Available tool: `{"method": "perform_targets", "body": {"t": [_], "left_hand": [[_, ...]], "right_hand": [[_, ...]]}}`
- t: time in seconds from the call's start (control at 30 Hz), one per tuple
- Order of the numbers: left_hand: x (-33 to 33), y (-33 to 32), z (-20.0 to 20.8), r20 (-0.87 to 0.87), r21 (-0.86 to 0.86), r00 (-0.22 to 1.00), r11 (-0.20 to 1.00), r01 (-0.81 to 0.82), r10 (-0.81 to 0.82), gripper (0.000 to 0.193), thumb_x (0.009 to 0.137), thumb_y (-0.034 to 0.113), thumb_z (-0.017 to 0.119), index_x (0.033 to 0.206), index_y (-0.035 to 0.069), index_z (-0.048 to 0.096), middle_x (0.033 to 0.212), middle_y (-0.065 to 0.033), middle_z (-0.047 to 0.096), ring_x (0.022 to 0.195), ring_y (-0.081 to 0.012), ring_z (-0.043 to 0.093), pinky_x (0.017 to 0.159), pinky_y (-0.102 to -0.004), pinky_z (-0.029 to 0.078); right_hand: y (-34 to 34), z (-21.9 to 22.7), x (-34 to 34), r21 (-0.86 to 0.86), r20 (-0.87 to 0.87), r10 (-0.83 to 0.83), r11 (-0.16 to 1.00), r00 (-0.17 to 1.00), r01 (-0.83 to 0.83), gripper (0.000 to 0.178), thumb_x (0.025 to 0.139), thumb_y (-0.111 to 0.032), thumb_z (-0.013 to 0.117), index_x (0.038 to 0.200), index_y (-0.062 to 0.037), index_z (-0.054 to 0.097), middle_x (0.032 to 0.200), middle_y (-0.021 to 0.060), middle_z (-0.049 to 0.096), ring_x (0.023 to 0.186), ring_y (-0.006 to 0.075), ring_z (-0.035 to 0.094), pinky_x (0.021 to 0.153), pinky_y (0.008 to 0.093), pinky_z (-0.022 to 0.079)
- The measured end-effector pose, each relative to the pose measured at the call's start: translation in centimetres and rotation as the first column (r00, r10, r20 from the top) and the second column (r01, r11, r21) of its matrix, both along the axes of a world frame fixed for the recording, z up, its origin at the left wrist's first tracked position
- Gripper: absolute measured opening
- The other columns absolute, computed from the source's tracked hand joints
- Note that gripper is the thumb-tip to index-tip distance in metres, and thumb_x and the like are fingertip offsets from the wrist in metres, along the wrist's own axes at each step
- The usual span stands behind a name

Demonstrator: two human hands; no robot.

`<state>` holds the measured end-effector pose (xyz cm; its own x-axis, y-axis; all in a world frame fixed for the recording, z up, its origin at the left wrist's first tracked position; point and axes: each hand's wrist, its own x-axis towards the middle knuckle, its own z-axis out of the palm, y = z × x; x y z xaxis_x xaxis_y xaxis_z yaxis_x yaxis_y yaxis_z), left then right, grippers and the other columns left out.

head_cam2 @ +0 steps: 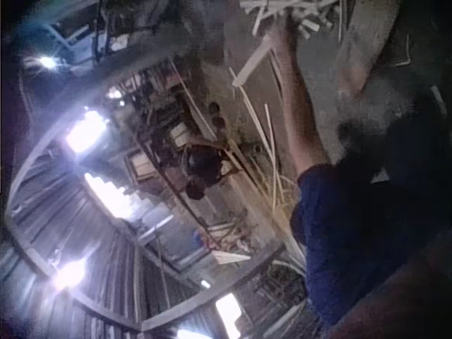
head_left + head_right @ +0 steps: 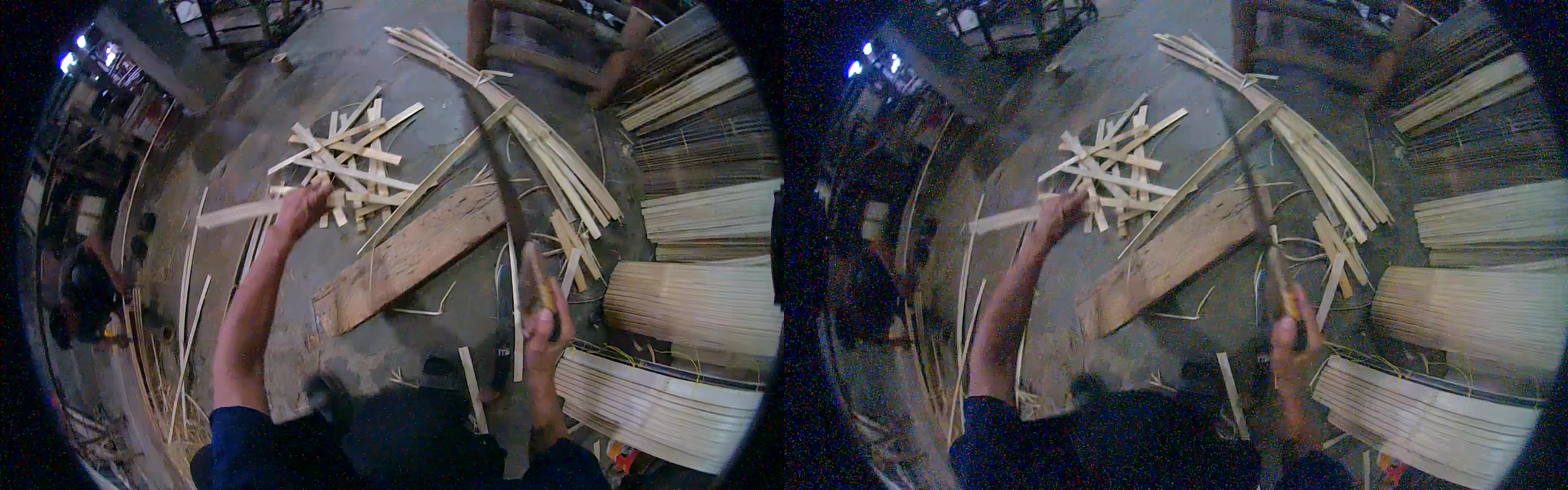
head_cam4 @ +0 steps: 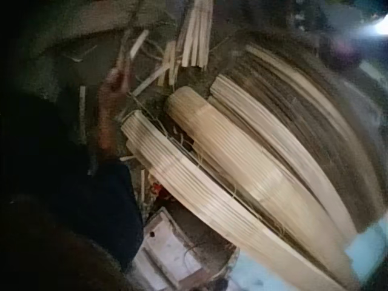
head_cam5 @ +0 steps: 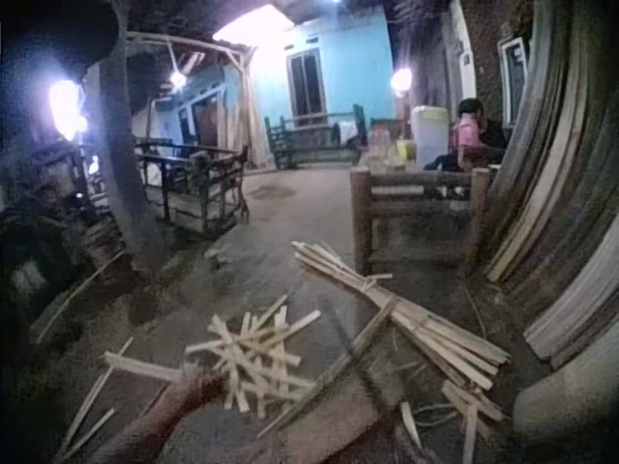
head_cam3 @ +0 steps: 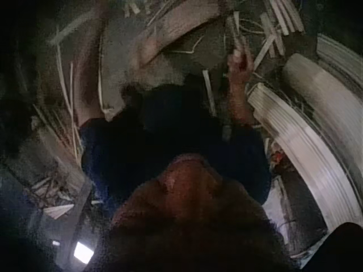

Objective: The person repeatedly picks up long bamboo strips, places them on a wooden block, and uses a machete to split them into shorter pieces. The cut pieces are set aside on the floor as the process continues.

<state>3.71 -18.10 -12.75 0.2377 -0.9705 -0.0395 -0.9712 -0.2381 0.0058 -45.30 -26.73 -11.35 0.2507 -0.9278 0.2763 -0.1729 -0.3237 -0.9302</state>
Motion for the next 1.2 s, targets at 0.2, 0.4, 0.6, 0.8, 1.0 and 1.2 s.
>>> {"method": "perform_targets", "body": {"t": [0.2,0.4,0.6,0.8,1.0,1.2], "left_hand": [[-5.9,-4.6,-8.3,-0.057,-0.276,0.996,0.960,0.047,-0.065,0.066,0.076,0.039,0.069,0.131,0.012,0.043,0.119,-0.0143,0.053,0.110,-0.0322,0.051,0.088,-0.0422,0.041],[-10.9,-9.0,-13.0,-0.177,-0.011,0.979,0.994,-0.106,0.103,0.051,0.079,0.027,0.063,0.123,0.009,0.044,0.108,-0.0119,0.058,0.096,-0.0331,0.058,0.081,-0.0414,0.045],[-8.9,-9.5,-11.7,-0.345,-0.291,0.934,0.937,-0.195,0.087,0.028,0.079,0.018,0.060,0.103,0.006,0.054,0.089,-0.0151,0.059,0.082,-0.0328,0.062,0.068,-0.0402,0.048],[-1.9,-2.6,-0.8,-0.359,-0.140,0.931,0.983,-0.117,0.060,0.016,0.087,0.018,0.058,0.088,0.002,0.060,0.077,-0.0195,0.058,0.071,-0.0370,0.057,0.061,-0.0458,0.046],[-0.2,15.1,3.7,-0.354,-0.133,0.929,0.989,0.061,-0.104,0.032,0.085,0.027,0.063,0.110,0.008,0.062,0.083,-0.0158,0.061,0.076,-0.0337,0.060,0.065,-0.0420,0.047],[-2.9,30.0,-4.9,-0.434,0.101,0.867,0.969,-0.225,0.246,0.044,0.079,0.032,0.068,0.119,0.016,0.060,0.082,-0.0096,0.056,0.080,-0.0306,0.059,0.071,-0.0449,0.046]], "right_hand": [[0.3,-2.0,-5.7,0.090,0.055,-0.310,0.948,0.949,0.304,0.049,0.093,-0.027,0.044,0.133,0.0013,0.044,0.055,-0.0035,0.039,0.046,0.0044,0.035,0.043,0.0215,0.032],[3.4,-7.8,-8.5,-0.154,-0.372,-0.318,0.948,0.872,0.280,0.057,0.091,-0.033,0.050,0.135,0.0014,0.041,0.075,0.0070,0.054,0.061,0.0142,0.049,0.055,0.0274,0.042],[4.4,-7.9,-5.9,-0.023,-0.628,-0.122,0.990,0.769,0.138,0.063,0.087,-0.028,0.058,0.140,-0.0036,0.034,0.112,0.0242,0.060,0.092,0.0329,0.063,0.077,0.0376,0.049],[3.7,-5.3,-3.3,0.011,-0.766,0.127,0.983,0.630,-0.185,0.080,0.080,-0.025,0.070,0.144,-0.0065,0.025,0.112,0.0225,0.061,0.097,0.0369,0.062,0.083,0.0393,0.048],[-0.4,1.4,7.5,-0.039,-0.557,0.129,0.983,0.820,-0.181,0.027,0.092,-0.016,0.054,0.113,-0.0003,0.061,0.105,0.0197,0.063,0.093,0.0318,0.063,0.084,0.0367,0.047],[0.3,-2.3,28.1,-0.252,-0.482,0.518,0.691,0.707,-0.678,0.021,0.090,-0.018,0.054,0.101,-0.0031,0.063,0.094,0.0159,0.063,0.088,0.0319,0.061,0.078,0.0403,0.048]]}}
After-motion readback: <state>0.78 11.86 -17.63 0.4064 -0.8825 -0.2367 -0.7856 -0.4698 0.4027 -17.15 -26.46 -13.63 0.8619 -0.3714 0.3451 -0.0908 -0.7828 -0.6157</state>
